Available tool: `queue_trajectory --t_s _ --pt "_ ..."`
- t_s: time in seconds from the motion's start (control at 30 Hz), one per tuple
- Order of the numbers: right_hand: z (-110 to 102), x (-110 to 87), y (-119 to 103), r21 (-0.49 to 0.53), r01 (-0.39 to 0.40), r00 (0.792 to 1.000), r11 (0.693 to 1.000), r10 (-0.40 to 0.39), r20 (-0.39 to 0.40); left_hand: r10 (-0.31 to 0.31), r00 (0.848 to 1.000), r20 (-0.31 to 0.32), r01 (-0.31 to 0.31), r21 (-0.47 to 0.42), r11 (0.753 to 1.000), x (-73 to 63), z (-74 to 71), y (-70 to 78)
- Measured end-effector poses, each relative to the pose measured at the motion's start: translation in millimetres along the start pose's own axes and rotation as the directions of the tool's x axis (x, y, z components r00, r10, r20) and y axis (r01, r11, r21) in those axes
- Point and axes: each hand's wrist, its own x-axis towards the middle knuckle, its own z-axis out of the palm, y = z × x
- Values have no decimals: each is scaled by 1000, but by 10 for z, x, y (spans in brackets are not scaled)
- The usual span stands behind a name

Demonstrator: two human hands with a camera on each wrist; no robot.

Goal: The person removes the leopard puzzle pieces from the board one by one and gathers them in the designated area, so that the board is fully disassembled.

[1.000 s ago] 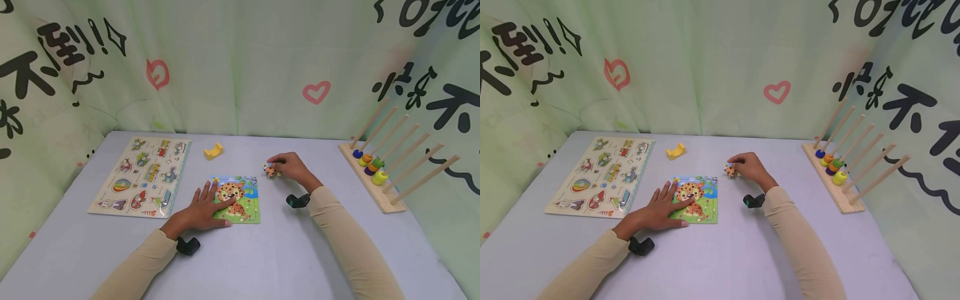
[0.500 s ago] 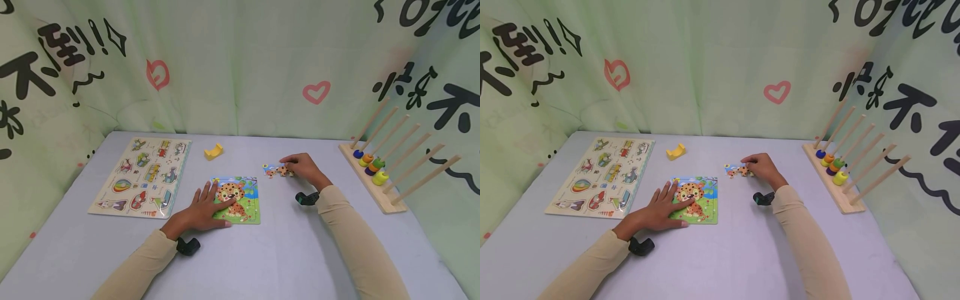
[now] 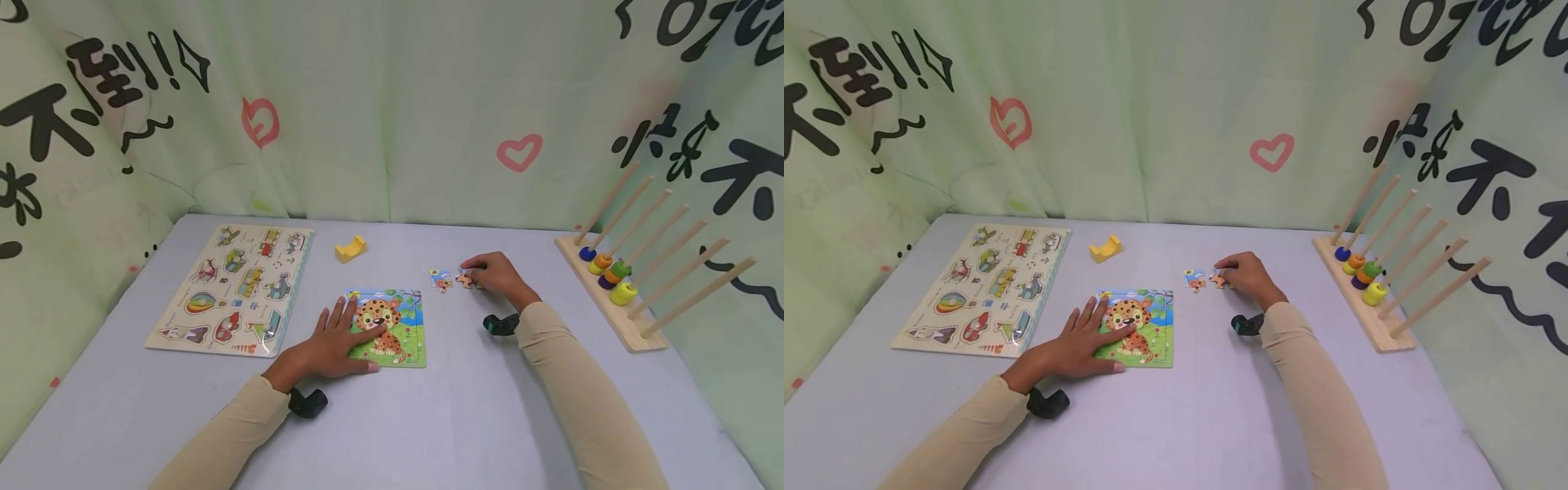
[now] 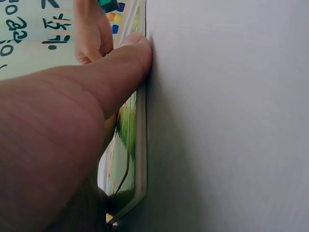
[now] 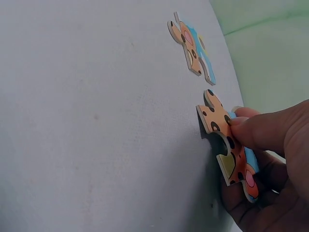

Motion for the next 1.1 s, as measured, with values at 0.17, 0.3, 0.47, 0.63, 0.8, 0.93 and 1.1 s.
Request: queue_trajectory --t_s 0.17,0.3,0.47,0.63,0.8,0.93,1.1 --pt "29 10 -16 -12 11 1000 1000 -11 7 1 1000 9 -1 -5 1000 5 -6 -1" --pt "72 39 -11 -33 14 1000 999 -14 4 3 1000 10 -3 -8 1000 0 -11 1" --pt "95 53 3 -87 23 1000 996 -24 -14 0 1000 10 1 -17 1000 -7 -16 4" --pt "73 34 14 -110 11 999 994 -17 -50 8 1000 8 -7 -35 999 -14 -30 29" --pt "66 14 41 -103 23 995 994 -33 -90 18 1000 -2 -18 -49 999 9 -32 52" --pt "82 3 0 -74 20 989 997 -31 -145 36 999 -34 -38 -55 998 41 -36 62" --pt "102 -33 -202 -30 28 986 999 -33 -165 70 995 -71 -74 -62 995 100 -22 83"
